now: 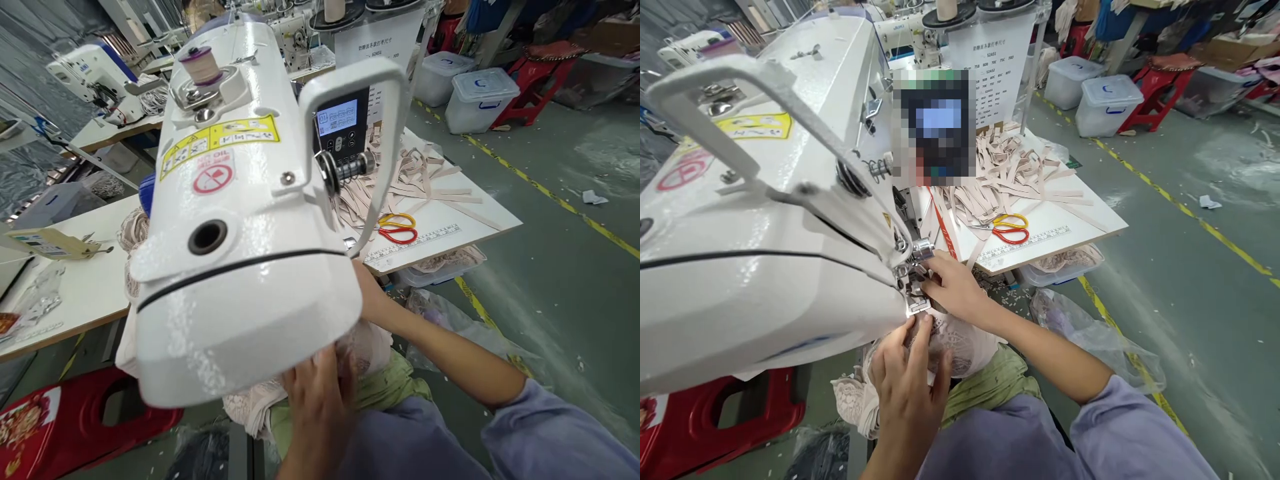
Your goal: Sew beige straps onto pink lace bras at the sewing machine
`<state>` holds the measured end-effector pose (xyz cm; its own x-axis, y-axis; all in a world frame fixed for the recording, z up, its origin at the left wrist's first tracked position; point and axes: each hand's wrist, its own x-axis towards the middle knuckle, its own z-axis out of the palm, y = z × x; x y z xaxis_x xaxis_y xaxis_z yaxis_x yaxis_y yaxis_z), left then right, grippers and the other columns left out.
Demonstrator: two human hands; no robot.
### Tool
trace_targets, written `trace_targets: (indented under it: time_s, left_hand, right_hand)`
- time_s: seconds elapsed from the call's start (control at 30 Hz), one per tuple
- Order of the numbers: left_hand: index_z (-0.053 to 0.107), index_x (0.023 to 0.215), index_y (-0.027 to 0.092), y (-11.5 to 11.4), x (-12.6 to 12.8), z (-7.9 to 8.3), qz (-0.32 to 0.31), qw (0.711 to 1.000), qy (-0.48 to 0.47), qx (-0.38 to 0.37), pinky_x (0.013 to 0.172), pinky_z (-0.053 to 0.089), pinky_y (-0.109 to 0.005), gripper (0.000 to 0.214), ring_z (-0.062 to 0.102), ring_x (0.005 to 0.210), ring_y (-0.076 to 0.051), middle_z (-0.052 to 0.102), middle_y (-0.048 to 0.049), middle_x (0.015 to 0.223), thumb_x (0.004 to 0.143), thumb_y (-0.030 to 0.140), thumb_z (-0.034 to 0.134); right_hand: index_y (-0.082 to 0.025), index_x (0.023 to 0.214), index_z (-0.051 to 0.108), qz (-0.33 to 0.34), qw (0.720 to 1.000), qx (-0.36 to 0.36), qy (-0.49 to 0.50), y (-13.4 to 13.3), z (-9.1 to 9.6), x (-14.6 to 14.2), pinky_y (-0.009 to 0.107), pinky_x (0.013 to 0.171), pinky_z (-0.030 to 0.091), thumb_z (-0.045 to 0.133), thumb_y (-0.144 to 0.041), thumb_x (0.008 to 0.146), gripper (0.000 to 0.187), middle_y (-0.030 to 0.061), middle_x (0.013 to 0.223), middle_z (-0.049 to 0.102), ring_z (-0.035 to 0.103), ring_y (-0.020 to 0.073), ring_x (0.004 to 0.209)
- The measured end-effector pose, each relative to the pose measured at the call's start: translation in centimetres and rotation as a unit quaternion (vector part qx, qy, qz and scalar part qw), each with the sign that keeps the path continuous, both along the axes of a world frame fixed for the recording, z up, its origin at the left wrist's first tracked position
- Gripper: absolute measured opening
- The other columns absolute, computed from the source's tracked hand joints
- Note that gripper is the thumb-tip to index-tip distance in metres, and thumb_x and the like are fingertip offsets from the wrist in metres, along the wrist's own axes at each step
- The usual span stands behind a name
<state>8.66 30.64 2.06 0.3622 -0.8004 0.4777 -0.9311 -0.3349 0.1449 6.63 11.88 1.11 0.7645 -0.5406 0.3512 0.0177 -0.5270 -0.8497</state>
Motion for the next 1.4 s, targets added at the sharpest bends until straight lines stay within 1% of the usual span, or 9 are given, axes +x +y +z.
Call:
trace_targets:
  time_s: [0.1,0.2,0.37,0.47,0.67,0.87,1.13,1.27,1.4]
  left_hand:
    - [0.052,0.134,0.019,1.2,1.0,-0.8,0.023,0.998,0.025,-0.044,0.101,0.038,-0.049,0.045,0.051,0.116,-0.034,0.054,-0.0186,0.121,0.091,0.030,0.060]
    - [0.053,0.129,0.019,2.1,2.1,-1.7,0.074,0.984,0.137,-0.084,0.100,0.041,-0.046,0.039,0.052,0.116,-0.032,0.056,-0.0153,0.117,0.094,0.035,0.055]
    - [0.058,0.122,0.022,2.3,3.4,-2.7,0.172,0.881,0.409,-0.165,0.093,0.052,-0.033,0.038,0.058,0.118,-0.025,0.065,-0.0099,0.116,0.097,0.048,0.046]
    - [0.056,0.129,0.024,2.4,4.0,-3.1,0.194,0.839,0.490,-0.137,0.088,0.056,-0.028,0.043,0.056,0.126,-0.024,0.066,-0.0098,0.122,0.098,0.050,0.045]
    - [0.060,0.122,0.023,3.1,4.9,-4.4,0.170,0.856,0.473,-0.123,0.082,0.058,-0.026,0.038,0.066,0.112,-0.022,0.068,-0.0100,0.122,0.099,0.048,0.042]
    - [0.061,0.112,0.023,3.2,5.3,-4.5,0.187,0.837,0.498,-0.127,0.081,0.058,-0.027,0.035,0.066,0.109,-0.023,0.069,-0.0098,0.116,0.096,0.051,0.047]
    - [0.060,0.113,0.024,2.6,4.8,-3.2,0.213,0.796,0.551,-0.133,0.080,0.057,-0.027,0.038,0.061,0.119,-0.025,0.065,-0.0094,0.123,0.092,0.055,0.052]
    - [0.060,0.114,0.025,3.0,4.9,-3.1,0.220,0.787,0.561,-0.133,0.085,0.056,-0.030,0.038,0.058,0.122,-0.026,0.064,-0.0090,0.126,0.091,0.055,0.054]
    - [0.060,0.114,0.025,3.0,5.6,-3.1,0.203,0.783,0.569,-0.147,0.095,0.052,-0.033,0.043,0.055,0.125,-0.027,0.061,-0.0096,0.129,0.089,0.059,0.056]
  right_hand:
    - [-0.020,0.090,0.062,-0.007,0.998,0.040,-0.044,0.4,0.2,-0.9,0.031,0.066,0.050,0.056,-0.025,0.086,0.009,0.0053,0.094,0.062,0.056,0.0167,0.068]
    - [-0.020,0.094,0.062,-0.030,0.994,0.083,-0.062,0.8,-0.3,-2.1,0.030,0.063,0.049,0.054,-0.032,0.089,0.015,0.0067,0.102,0.065,0.056,0.0160,0.067]
    - [-0.020,0.094,0.063,-0.040,0.990,0.118,-0.059,1.2,-1.8,-3.7,0.030,0.066,0.049,0.054,-0.036,0.091,0.018,0.0066,0.097,0.064,0.057,0.0164,0.069]
    - [-0.020,0.096,0.063,-0.031,0.989,0.134,-0.051,1.5,-2.2,-4.3,0.031,0.069,0.049,0.053,-0.040,0.093,0.023,0.0083,0.101,0.064,0.058,0.0168,0.073]
    - [-0.020,0.095,0.063,-0.016,0.989,0.137,-0.057,2.1,-2.6,-5.0,0.030,0.066,0.049,0.052,-0.053,0.094,0.034,0.0083,0.098,0.062,0.059,0.0177,0.076]
    - [-0.020,0.095,0.062,-0.004,0.991,0.114,-0.070,2.3,-2.8,-5.3,0.031,0.068,0.051,0.052,-0.061,0.093,0.042,0.0081,0.094,0.061,0.058,0.0170,0.073]
    - [-0.020,0.102,0.063,0.020,0.992,0.103,-0.068,2.3,-2.9,-5.8,0.034,0.079,0.053,0.052,-0.069,0.089,0.051,0.0094,0.098,0.061,0.061,0.0214,0.087]
    - [-0.017,0.113,0.060,0.064,0.997,0.014,-0.027,1.9,-3.5,-6.7,0.036,0.080,0.052,0.044,-0.079,0.085,0.070,0.0135,0.103,0.064,0.063,0.0244,0.091]
    - [-0.017,0.103,0.063,0.091,0.992,-0.089,0.012,0.6,-4.2,-8.1,0.032,0.069,0.048,0.033,-0.067,0.097,0.059,0.0109,0.087,0.068,0.063,0.0225,0.079]
